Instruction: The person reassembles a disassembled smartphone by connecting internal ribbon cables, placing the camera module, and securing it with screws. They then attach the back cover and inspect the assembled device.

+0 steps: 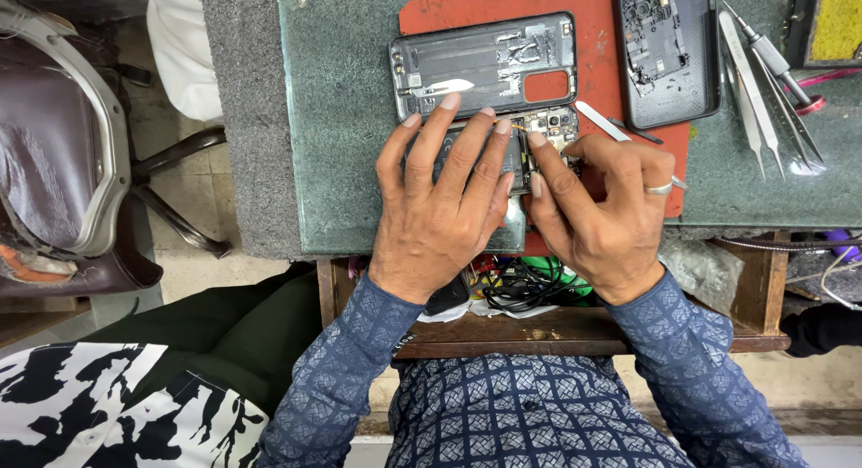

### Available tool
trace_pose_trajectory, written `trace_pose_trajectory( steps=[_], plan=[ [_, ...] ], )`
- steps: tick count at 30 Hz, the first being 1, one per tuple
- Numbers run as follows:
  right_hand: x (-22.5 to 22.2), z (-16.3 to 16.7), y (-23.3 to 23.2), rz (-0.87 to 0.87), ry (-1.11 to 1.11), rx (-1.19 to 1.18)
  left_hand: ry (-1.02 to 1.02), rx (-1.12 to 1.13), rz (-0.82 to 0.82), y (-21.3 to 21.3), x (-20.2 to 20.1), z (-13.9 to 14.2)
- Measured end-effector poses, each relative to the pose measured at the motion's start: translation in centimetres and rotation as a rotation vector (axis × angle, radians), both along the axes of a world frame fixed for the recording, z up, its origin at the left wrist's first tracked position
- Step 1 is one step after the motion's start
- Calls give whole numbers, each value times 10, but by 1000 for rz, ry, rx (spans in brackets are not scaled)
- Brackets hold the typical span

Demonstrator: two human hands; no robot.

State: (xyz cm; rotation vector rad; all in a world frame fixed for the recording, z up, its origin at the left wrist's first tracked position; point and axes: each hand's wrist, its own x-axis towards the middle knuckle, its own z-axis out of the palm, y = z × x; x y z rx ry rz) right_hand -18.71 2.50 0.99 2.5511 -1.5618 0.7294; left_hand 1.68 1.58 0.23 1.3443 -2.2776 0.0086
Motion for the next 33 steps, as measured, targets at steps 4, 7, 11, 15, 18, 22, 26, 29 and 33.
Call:
trace_pose_trajectory(
  steps=[4,7,11,15,18,22,26,29,33],
  plan=[
    [2,1,-1,-2,25,0,0,0,0,0,1,0],
    [3,1,-1,-7,30,5,2,-1,2,0,1,0],
    [4,0,-2,-16,22,18,2,-17,5,0,2,-1],
    [3,-1,-1,-14,20,7,4,-15,5,0,2,-2],
    [3,-1,-1,-8,16,-6,5,-13,7,1,2,-2],
    [3,-1,-1,-10,19,4,1,-20,11,1,2,-3],
    [4,-1,-2,-21,39,6,-13,-30,13,1,2,-3],
    [4,0,-2,-17,25,27,-14,-33,16,1,1,-4],
    [4,0,-2,-24,39,34,-22,-40,16,1,2,-4]
  ],
)
